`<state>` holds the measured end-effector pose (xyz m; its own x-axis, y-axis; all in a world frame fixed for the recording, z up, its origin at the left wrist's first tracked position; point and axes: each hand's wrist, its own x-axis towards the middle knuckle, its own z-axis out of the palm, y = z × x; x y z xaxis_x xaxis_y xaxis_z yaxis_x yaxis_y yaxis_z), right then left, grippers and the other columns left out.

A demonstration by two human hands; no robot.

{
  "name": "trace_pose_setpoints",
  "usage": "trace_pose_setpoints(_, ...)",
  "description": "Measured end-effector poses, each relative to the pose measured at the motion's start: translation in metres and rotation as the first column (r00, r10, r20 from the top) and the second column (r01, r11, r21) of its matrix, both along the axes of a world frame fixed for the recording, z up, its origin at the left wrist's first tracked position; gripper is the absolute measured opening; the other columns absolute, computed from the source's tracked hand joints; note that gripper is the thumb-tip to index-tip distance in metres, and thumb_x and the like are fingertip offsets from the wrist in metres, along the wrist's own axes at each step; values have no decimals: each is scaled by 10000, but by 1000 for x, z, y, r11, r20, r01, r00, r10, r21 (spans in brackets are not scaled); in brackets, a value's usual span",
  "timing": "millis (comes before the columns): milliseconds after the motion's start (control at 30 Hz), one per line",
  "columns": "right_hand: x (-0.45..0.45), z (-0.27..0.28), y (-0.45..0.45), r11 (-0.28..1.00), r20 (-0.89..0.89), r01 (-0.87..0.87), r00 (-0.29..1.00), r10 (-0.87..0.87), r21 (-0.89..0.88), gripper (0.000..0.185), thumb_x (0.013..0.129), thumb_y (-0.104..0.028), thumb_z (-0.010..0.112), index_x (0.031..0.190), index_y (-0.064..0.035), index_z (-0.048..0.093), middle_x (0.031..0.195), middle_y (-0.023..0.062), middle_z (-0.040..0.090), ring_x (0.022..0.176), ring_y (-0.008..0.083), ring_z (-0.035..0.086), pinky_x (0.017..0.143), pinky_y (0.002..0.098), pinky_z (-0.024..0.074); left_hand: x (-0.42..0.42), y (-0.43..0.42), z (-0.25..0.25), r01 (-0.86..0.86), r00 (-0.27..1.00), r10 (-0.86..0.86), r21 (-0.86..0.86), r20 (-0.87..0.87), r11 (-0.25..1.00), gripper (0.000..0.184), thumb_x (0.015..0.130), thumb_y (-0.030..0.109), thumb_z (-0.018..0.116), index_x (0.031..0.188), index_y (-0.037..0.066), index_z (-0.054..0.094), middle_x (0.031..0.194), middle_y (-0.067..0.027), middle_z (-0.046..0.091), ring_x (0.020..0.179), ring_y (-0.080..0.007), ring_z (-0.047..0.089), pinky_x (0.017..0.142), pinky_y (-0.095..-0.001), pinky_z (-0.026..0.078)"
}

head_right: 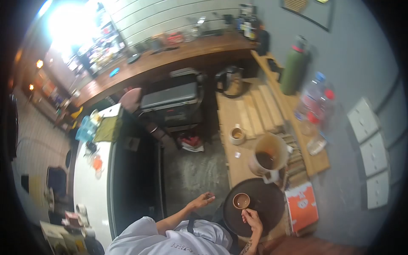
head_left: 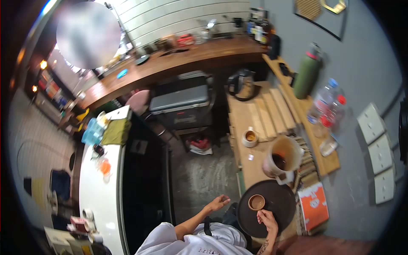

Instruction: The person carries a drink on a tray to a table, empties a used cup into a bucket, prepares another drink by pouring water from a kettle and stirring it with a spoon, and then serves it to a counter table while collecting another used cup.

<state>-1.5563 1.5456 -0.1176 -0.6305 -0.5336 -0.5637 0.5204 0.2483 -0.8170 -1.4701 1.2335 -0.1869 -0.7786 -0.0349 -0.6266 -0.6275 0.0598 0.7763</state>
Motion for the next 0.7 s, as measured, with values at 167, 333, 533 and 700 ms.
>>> trace_pose_setpoints(167,-21,27,-136,894,-25,-437,899,437,-95,251,993,-212,607,837,-18,633,694,4,576,601,75,530,552,236,434,66,-51,77,-276,943,282,61,-177,959,551,954,369,653,1396,86,486,1121,-120,633,1013,-198,607,890,-362,502)
trace_pose_setpoints(333,35,69,-294,632,-106,-767,641,760,-113,260,993,-219,608,837,-13,637,697,-2,579,613,69,519,571,232,427,165,-110,117,-616,704,598,89,-384,782,683,894,99,700,1495,123,378,1067,-84,622,868,-109,620,749,-243,506)
trace_pose_setpoints(533,175,83,-438,392,-121,-895,422,899,-212,256,996,-212,594,839,-15,634,742,11,594,645,80,532,589,243,439,323,-184,136,-802,538,747,37,-390,597,757,843,-22,681,1510,87,340,1108,-63,627,974,-113,629,840,-260,510)
trace_pose_setpoints(700,290,87,-521,269,-128,-915,318,939,-301,256,1000,-218,587,859,-7,625,751,14,585,660,89,539,601,240,442,428,-227,134,-934,229,807,111,-545,340,780,838,-88,652,1521,83,316,1174,-87,626,994,-117,620,806,-259,522)
